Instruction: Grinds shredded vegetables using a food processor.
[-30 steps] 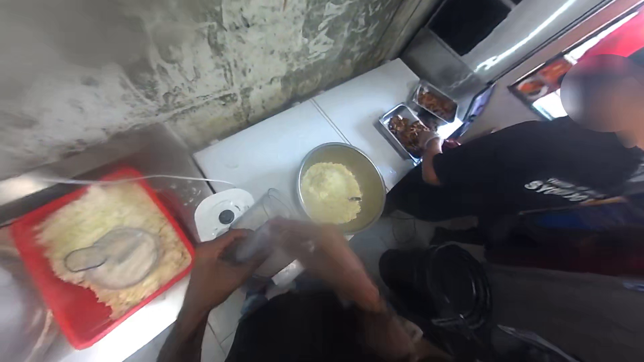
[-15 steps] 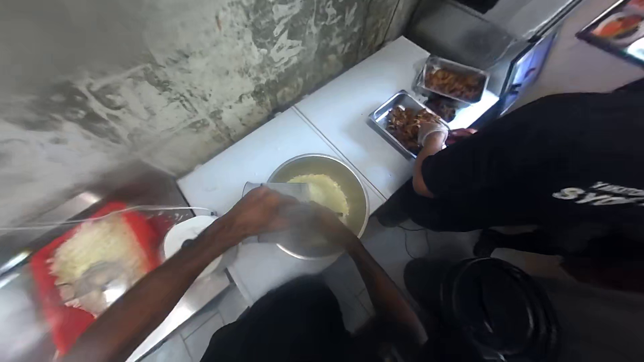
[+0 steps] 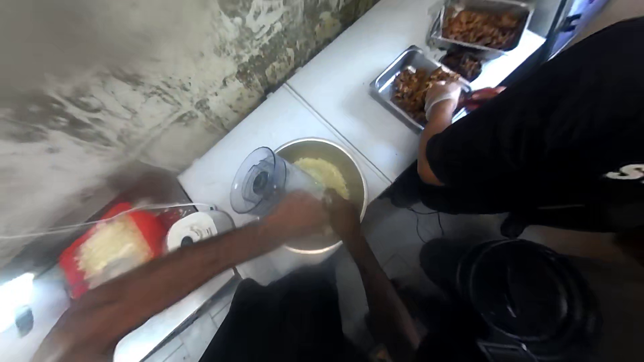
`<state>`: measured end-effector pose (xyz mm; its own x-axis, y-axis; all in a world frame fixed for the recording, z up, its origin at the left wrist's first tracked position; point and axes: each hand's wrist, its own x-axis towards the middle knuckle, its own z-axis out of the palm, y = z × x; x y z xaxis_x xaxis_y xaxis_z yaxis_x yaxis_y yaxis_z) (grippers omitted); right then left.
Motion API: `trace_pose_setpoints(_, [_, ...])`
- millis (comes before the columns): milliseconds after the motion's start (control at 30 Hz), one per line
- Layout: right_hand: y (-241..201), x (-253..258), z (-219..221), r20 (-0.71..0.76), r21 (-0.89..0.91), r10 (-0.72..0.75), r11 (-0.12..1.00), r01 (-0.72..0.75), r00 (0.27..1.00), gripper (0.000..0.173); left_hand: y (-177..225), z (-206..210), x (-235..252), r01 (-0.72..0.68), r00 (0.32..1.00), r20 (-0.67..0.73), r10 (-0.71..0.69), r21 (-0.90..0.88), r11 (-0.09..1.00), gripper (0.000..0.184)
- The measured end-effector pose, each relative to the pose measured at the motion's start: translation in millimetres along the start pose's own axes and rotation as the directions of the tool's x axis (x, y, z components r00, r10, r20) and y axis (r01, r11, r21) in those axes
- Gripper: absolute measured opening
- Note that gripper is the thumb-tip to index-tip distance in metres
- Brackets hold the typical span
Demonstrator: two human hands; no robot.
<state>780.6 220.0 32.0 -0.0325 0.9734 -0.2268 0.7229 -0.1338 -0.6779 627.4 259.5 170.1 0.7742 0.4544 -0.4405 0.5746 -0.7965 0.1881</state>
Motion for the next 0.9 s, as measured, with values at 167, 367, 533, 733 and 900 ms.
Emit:
trace_pose_setpoints(167, [-13,-9,-15,-0.029,-0.030,-0.026,0.999,0.025,0.999,0.026,0,-17,-13,-0.048,0.996,-0.068,0.050,0.030,0.998,0.032])
trace_pose_setpoints(367, [-11,11,-27,-0.128,-0.134,-0.025,0.991,0.008,0.992,0.032,-36,-52,-30,0.116,0.991,-0.083,-0.105,0.142,0.983,0.050])
trace_pose_setpoints(533, [-22,13,-68,-0.253,-0.005,-0.073,0.997,0.074,0.965,0.030,-102,-31,-110,0.205,0.770,-0.554,-0.318,-0.258,0.944,0.047])
trace_pose_setpoints(733, [-78,15,-115,-0.302,0.039,-0.390,0.907,0.420,0.870,0.030,-109,71,-190,-0.220,0.310,-0.655,-0.689,-0.755,0.618,0.026])
trace_pose_setpoints(900, [-157,26,-122,-0.041,-0.037,-0.725,0.689,0.724,0.688,0.020,-92,136,-196,-0.571,0.207,-0.654,-0.728,-0.685,0.453,0.024])
